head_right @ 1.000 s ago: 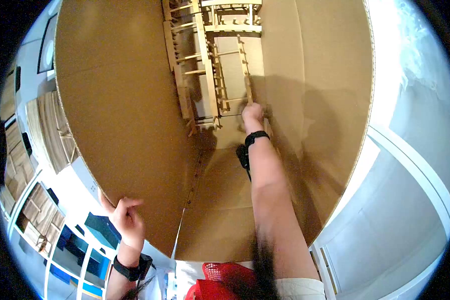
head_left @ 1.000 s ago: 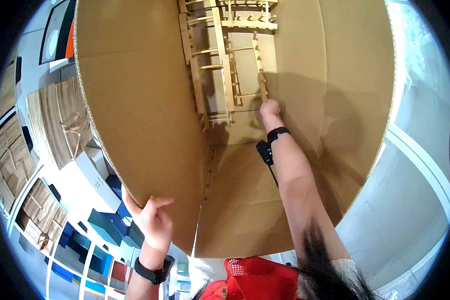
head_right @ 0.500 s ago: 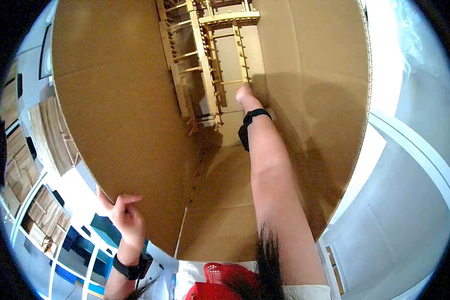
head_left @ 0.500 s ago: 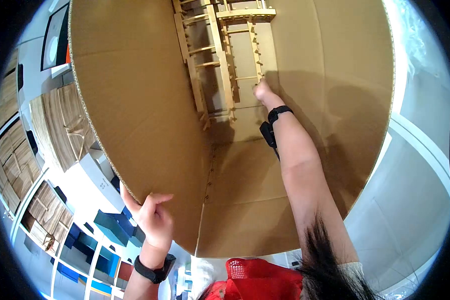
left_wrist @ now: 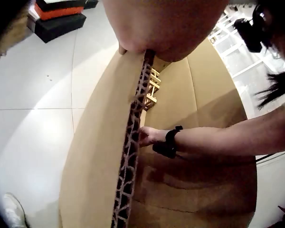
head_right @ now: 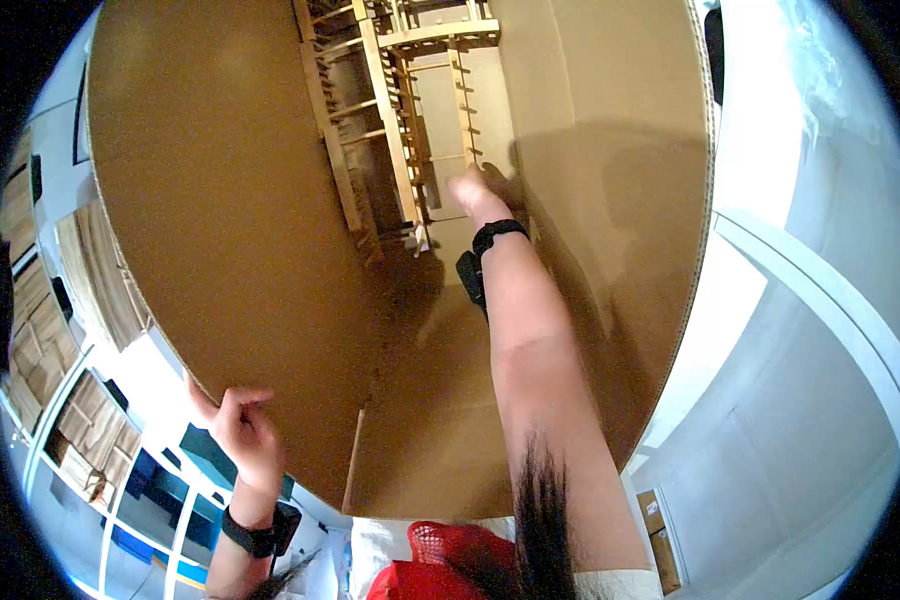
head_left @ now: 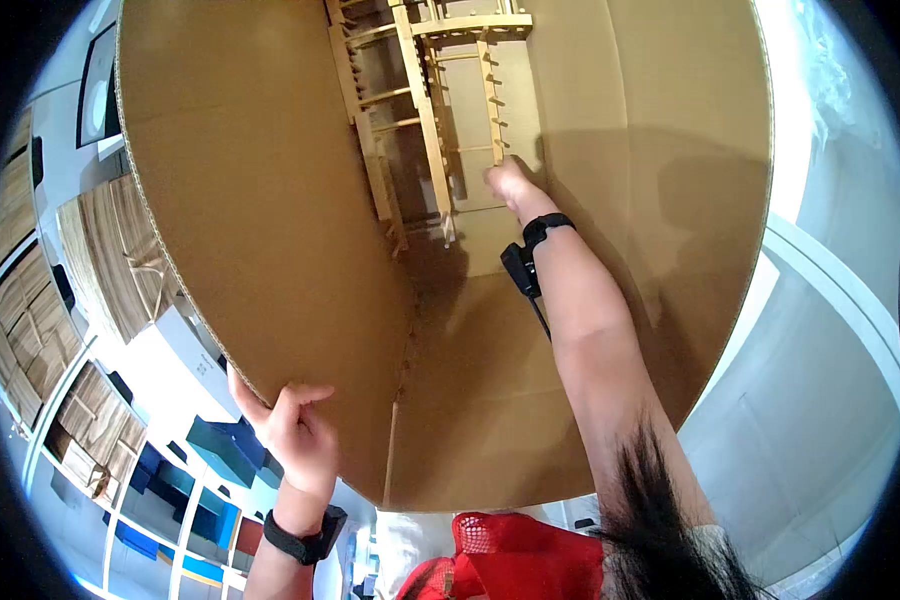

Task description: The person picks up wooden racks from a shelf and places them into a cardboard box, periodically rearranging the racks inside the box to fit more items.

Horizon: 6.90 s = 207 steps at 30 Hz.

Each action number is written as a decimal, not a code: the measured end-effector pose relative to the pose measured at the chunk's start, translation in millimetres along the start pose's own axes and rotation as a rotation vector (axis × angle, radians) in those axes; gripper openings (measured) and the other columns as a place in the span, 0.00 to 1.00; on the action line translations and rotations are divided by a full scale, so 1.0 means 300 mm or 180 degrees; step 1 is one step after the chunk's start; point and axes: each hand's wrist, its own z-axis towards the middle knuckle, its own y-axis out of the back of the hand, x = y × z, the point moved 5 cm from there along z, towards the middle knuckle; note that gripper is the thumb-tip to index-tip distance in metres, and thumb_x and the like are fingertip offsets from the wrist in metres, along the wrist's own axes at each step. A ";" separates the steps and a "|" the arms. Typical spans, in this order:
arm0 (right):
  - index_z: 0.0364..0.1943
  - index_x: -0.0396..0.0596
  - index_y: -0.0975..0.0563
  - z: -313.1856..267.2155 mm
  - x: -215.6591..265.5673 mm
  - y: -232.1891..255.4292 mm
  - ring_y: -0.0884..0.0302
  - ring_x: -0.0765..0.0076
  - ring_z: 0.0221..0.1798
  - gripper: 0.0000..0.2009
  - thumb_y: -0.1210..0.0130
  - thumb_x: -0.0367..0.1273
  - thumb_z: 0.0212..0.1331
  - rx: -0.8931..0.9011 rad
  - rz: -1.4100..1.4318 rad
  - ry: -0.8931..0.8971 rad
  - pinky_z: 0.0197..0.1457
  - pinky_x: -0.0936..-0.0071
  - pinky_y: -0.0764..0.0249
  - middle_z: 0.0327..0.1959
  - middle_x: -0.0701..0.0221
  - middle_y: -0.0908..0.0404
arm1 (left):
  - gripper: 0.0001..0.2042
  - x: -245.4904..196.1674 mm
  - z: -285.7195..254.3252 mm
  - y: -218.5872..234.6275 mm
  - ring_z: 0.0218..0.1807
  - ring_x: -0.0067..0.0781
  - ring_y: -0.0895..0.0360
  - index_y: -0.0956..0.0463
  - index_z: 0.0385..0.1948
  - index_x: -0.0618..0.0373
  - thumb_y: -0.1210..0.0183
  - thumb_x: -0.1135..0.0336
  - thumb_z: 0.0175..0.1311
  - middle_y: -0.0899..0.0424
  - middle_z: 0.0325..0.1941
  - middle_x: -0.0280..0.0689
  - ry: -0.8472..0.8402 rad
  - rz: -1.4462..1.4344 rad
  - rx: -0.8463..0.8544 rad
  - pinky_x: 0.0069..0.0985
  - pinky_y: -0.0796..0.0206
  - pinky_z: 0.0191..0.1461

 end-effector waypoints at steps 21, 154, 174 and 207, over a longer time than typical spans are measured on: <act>0.62 0.51 0.52 -0.886 0.087 -0.063 0.37 0.55 0.56 0.35 0.50 0.42 0.52 0.1393 0.0528 -0.0350 0.51 0.55 0.37 0.57 0.58 0.38 | 0.14 -0.061 0.000 -0.016 0.60 0.55 0.43 0.28 0.22 0.58 0.56 0.89 0.38 0.50 0.62 0.52 -0.0069 -0.0414 -0.0171 0.35 0.42 0.55; 0.54 0.38 0.41 -2.949 0.063 0.150 0.34 0.60 0.53 0.23 0.52 0.30 0.53 0.0664 0.4191 0.2187 0.51 0.63 0.34 0.52 0.60 0.34 | 0.19 -0.450 -0.695 0.884 0.41 0.23 0.30 0.39 0.49 0.58 0.61 0.53 0.66 0.29 0.42 0.33 -0.0165 -0.4324 0.3808 0.22 0.35 0.44; 0.38 0.40 0.34 -1.383 0.331 0.455 0.25 0.49 0.40 0.10 0.53 0.29 0.53 -0.1750 -0.0953 0.0333 0.40 0.58 0.28 0.34 0.51 0.24 | 0.20 0.157 0.016 0.022 0.53 0.51 0.34 0.36 0.48 0.67 0.46 0.67 0.54 0.32 0.52 0.53 0.0667 -0.0250 -0.0627 0.34 0.43 0.57; 0.47 0.38 0.36 -0.121 0.298 0.287 0.35 0.51 0.53 0.14 0.68 0.29 0.60 -0.1876 -0.1331 0.0228 0.55 0.58 0.36 0.50 0.53 0.34 | 0.10 0.104 0.029 -0.035 0.39 0.34 0.27 0.32 0.39 0.68 0.51 0.74 0.58 0.24 0.36 0.44 0.1254 -0.1059 0.0605 0.27 0.36 0.43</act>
